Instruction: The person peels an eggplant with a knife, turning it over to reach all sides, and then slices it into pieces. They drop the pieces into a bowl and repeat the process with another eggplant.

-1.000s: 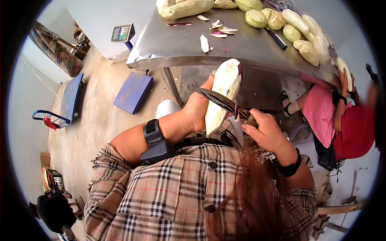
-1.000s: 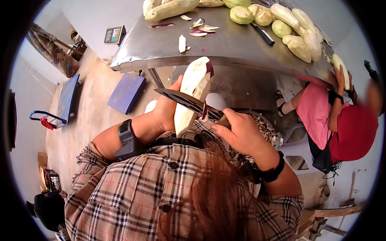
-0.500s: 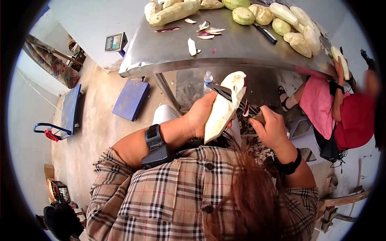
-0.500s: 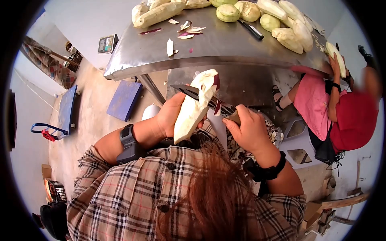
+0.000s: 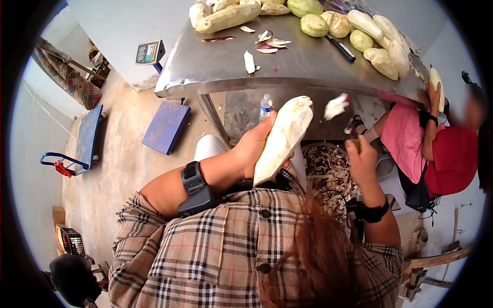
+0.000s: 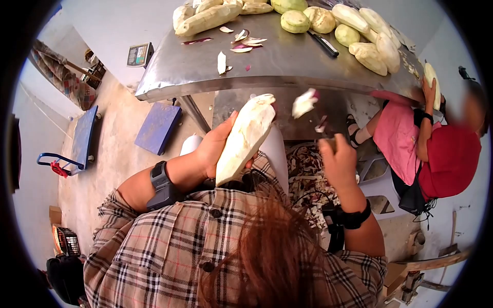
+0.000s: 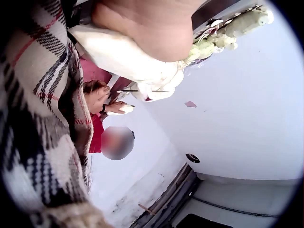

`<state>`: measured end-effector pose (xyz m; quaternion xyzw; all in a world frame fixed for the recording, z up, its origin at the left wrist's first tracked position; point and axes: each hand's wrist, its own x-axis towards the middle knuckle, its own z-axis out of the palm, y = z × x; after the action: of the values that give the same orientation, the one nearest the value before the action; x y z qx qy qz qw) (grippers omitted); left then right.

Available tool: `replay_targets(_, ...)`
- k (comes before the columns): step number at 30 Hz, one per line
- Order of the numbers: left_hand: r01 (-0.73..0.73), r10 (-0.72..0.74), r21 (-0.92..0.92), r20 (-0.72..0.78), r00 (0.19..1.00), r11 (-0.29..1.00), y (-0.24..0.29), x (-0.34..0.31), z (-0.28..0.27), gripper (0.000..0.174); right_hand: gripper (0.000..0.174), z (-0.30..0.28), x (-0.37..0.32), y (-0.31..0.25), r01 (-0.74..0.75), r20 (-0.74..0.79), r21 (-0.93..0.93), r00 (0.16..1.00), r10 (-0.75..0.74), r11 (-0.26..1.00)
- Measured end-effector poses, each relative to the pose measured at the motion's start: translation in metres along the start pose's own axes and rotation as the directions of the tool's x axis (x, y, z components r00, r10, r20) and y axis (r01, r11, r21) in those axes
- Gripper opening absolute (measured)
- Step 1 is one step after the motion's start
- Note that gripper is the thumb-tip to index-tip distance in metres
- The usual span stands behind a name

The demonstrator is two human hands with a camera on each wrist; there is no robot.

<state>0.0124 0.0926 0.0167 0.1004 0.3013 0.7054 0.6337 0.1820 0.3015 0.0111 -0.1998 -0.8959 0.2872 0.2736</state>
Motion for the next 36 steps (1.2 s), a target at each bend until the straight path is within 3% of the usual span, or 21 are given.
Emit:
replay_targets(4, 0.046, -0.046, -0.008, 0.035, 0.998, 0.999, -0.006, 0.001, 0.003, 0.049, 0.031, -0.018, -0.009, 0.037, -0.09, -0.021, 0.263, 0.995, 0.099, 0.961)
replay_targets(10, 0.077, -0.073, -0.106, 0.044, 0.996, 0.991, -0.006, 0.008, -0.001, 0.051, 0.029, -0.024, -0.008, 0.018, -0.017, -0.037, 0.299, 0.999, 0.029, 0.954)
replay_targets(13, 0.089, -0.084, -0.134, 0.041, 0.996, 0.987, -0.004, 0.005, 0.003, 0.052, 0.024, -0.02, -0.008, 0.017, -0.066, 0.032, 0.362, 0.998, 0.058, 0.93)
replay_targets(14, 0.098, -0.093, -0.12, 0.047, 0.995, 0.988, -0.003, 0.004, 0.004, 0.053, 0.017, -0.02, -0.008, 0.015, -0.132, 0.09, 0.415, 0.991, 0.103, 0.9)
replay_targets(17, 0.117, -0.112, -0.08, 0.073, 0.991, 0.99, -0.002, 0.0, 0.007, 0.054, 0.017, -0.012, -0.007, 0.007, -0.087, 0.048, 0.569, 0.996, 0.073, 0.818)
replay_targets(20, 0.14, -0.137, -0.023, 0.097, 0.986, 0.99, -0.004, 0.002, 0.006, 0.055, 0.037, -0.013, -0.003, -0.008, -0.189, 0.221, 0.735, 0.975, 0.034, 0.651)
replay_targets(22, 0.12, -0.12, 0.004, 0.083, 0.989, 0.993, -0.005, 0.001, 0.009, 0.054, 0.045, -0.011, 0.001, -0.015, -0.227, 0.312, 0.768, 0.949, -0.04, 0.598)
replay_targets(23, 0.114, -0.115, 0.013, 0.075, 0.991, 0.993, -0.005, 0.0, 0.01, 0.054, 0.048, -0.011, 0.003, -0.027, -0.299, 0.385, 0.745, 0.923, -0.017, 0.596)
replay_targets(29, 0.125, -0.131, 0.085, 0.077, 0.988, 0.989, -0.003, -0.003, 0.012, 0.053, 0.062, 0.015, 0.007, -0.044, -0.413, 0.504, 0.699, 0.864, 0.007, 0.584)
replay_targets(36, 0.143, -0.147, 0.048, 0.08, 0.986, 0.988, -0.005, 0.0, -0.004, 0.053, 0.055, 0.024, 0.012, -0.056, -0.34, 0.46, 0.683, 0.888, -0.019, 0.647)
